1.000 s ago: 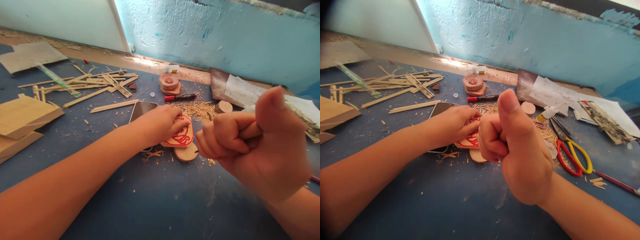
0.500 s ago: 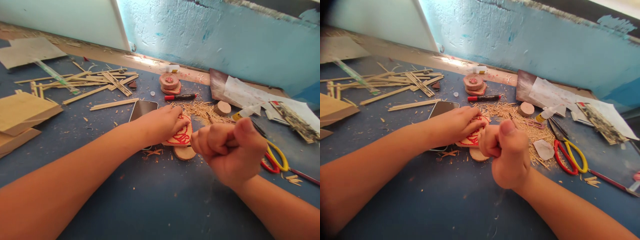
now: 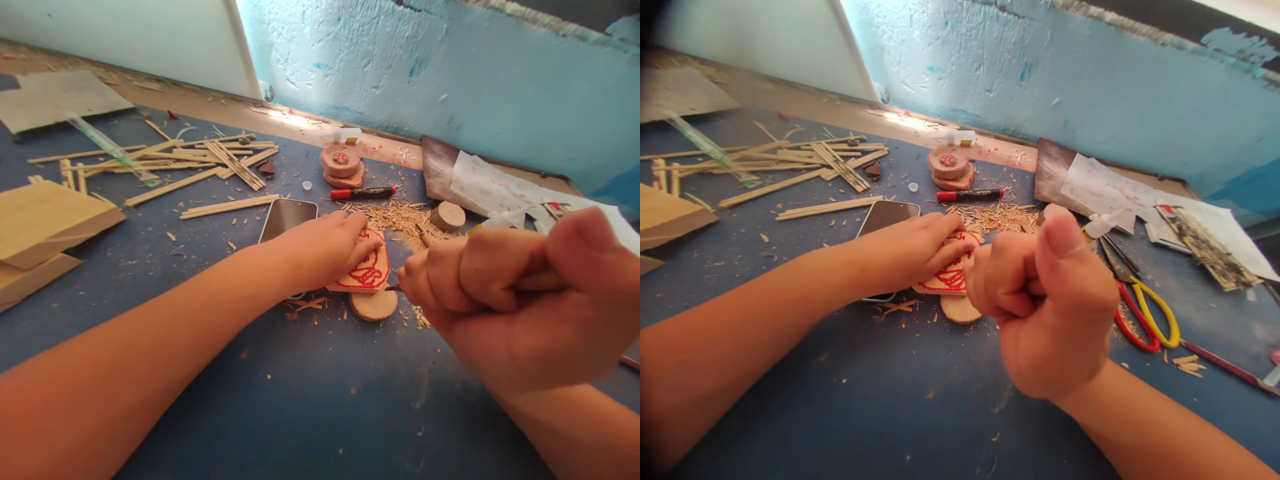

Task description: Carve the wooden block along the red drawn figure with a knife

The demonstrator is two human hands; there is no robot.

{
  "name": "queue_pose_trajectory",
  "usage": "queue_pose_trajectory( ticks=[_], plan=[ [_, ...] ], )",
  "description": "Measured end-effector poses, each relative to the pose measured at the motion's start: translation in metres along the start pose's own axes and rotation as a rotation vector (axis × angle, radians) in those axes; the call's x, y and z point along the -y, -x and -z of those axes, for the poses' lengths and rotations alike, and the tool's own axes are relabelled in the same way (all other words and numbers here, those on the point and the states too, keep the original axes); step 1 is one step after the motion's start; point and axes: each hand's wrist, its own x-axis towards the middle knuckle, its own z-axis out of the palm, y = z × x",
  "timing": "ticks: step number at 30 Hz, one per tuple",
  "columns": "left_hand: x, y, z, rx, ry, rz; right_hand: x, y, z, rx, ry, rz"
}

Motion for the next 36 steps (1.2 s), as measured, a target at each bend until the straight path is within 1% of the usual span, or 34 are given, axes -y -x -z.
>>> queue_pose_trajectory(
  ticks=[3,5,10,12,14,18,22,24,26,27,29,30,31,34,36],
  plan=[
    [-0.001,0.000,0.000,0.000,0.018,0.010,-0.006,-0.002,0.003,0.017,-0.028,0.055],
    [-0.001,0.001,-0.001,0.005,0.033,0.009,-0.009,-0.004,0.004,0.017,-0.045,0.056],
    [-0.002,0.000,-0.001,-0.004,0.021,0.018,0.004,-0.004,0.004,0.028,-0.032,-0.056],
    [-0.003,0.000,0.000,0.007,-0.022,0.010,0.006,0.000,0.003,0.034,-0.007,-0.063],
    [-0.006,0.000,0.002,0.038,-0.086,-0.031,0.002,0.005,0.001,0.013,0.012,-0.014],
    [-0.012,0.001,0.006,0.109,-0.182,-0.100,-0.015,0.012,-0.001,-0.036,0.058,0.083],
    [-0.012,0.003,0.004,0.120,-0.259,-0.137,-0.019,0.006,0.001,-0.020,0.043,0.079],
    [-0.008,0.005,0.004,0.084,-0.179,-0.126,-0.016,0.003,0.004,0.034,0.041,0.061],
    [-0.003,0.007,0.007,0.045,-0.022,-0.094,-0.011,0.001,0.008,0.076,0.074,0.031],
    [0.000,0.009,0.010,0.028,0.064,-0.085,-0.009,0.001,0.011,0.077,0.106,0.021],
    [0.003,0.012,0.017,0.126,0.177,-0.026,-0.004,0.001,0.018,0.076,0.181,0.011],
    [0.005,0.014,0.021,0.176,0.200,0.001,-0.001,0.001,0.022,0.081,0.207,0.000],
    [0.006,0.015,0.024,0.200,0.217,0.004,0.001,0.001,0.025,0.109,0.208,-0.014],
    [0.008,0.016,0.026,0.196,0.228,-0.021,0.007,-0.001,0.035,0.204,0.123,-0.135],
    [0.008,0.015,0.024,0.185,0.216,-0.007,0.008,-0.003,0.039,0.279,0.081,-0.217]
  ],
)
